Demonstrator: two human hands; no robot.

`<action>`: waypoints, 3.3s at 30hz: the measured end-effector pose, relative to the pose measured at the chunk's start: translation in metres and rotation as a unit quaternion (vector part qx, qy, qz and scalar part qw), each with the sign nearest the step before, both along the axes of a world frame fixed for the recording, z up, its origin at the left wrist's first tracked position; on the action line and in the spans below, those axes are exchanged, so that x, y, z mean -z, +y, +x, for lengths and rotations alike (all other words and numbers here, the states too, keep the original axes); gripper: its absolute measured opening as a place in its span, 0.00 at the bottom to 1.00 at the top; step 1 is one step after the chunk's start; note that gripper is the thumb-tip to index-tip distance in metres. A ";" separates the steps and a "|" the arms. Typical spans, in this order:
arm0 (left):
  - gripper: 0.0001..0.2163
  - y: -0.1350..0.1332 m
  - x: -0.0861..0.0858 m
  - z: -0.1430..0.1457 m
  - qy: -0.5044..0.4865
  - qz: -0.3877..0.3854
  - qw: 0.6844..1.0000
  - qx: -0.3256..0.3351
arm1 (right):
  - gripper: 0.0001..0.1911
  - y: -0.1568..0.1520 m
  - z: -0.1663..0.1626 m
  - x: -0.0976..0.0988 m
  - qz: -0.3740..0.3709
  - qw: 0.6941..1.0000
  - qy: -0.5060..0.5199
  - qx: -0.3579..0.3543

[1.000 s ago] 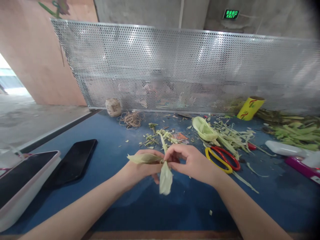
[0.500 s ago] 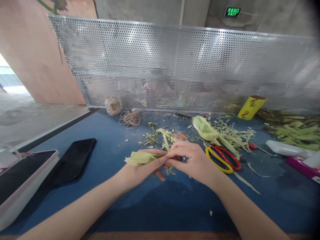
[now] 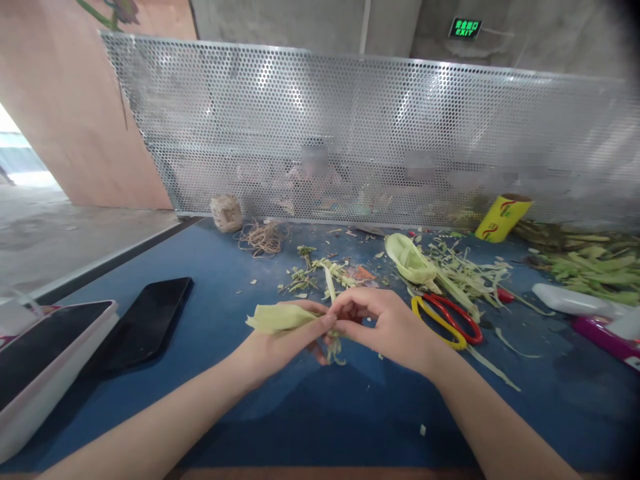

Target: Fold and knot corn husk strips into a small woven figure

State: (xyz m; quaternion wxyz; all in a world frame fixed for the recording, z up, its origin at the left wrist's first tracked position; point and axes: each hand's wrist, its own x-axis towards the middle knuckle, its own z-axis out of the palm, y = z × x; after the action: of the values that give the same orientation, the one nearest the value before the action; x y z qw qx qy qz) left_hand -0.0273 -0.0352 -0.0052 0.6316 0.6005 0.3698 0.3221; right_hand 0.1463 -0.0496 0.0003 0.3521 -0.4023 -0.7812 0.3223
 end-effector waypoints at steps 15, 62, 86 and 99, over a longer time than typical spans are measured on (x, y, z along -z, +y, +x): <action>0.05 -0.004 0.007 0.006 0.104 0.077 0.987 0.096 | 0.16 -0.003 -0.003 0.004 0.207 0.971 -0.118 0.010; 0.06 0.001 0.001 0.004 0.041 0.050 0.998 0.026 | 0.04 0.001 -0.007 -0.001 -0.043 0.963 0.257 0.065; 0.06 0.001 -0.001 0.002 -0.016 -0.069 0.997 0.012 | 0.10 0.000 0.009 -0.001 0.262 0.964 -0.035 -0.040; 0.11 0.002 0.001 0.004 -0.054 -0.058 0.997 0.016 | 0.02 -0.002 0.005 0.002 0.243 0.968 -0.051 0.041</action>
State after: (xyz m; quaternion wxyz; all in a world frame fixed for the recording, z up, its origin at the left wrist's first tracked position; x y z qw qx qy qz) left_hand -0.0232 -0.0331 -0.0065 0.6894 0.5504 0.3437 0.3219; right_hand 0.1516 -0.0514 -0.0013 0.4122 -0.3524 -0.8357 0.0867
